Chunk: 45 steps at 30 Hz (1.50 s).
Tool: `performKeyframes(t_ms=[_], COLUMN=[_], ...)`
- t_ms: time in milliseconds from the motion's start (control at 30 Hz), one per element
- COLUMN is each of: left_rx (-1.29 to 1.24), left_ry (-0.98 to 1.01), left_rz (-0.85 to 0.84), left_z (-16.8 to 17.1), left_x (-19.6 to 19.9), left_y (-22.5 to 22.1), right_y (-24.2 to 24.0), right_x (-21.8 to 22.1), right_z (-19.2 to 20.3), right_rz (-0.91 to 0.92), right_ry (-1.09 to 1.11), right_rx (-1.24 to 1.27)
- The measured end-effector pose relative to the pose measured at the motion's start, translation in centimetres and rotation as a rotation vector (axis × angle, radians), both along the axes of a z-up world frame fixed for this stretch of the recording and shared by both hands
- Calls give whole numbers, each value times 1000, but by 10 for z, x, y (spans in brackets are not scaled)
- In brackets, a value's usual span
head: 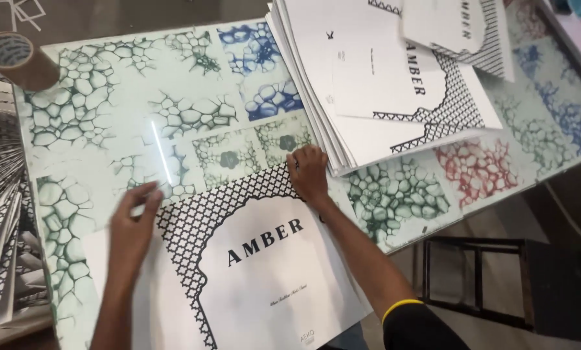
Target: Folding and assembling printed paper bags on a table in a manufacturing or packaging environment.
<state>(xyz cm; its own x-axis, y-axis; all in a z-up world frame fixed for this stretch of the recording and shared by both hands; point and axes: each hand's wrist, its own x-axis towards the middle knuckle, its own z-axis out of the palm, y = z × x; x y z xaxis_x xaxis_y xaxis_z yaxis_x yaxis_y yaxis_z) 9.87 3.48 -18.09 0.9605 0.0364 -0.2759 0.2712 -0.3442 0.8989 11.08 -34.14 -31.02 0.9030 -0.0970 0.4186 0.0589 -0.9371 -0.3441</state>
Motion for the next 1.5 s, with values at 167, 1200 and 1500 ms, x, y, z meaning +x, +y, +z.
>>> performKeyframes(t_ms=[167,1200,1500], left_rx=[977,85,184], left_ry=[-365,-156,-45], left_rz=[-57,175,212], left_z=[-104,-116,-122], left_x=[5,-20,-12], left_y=[99,151,144], right_y=[3,4,-14], right_x=[0,3,10], right_z=[2,-5,-47], right_rz=[-1,-86,-69], right_ry=[-4,90,26], right_rx=[6,-101,-460])
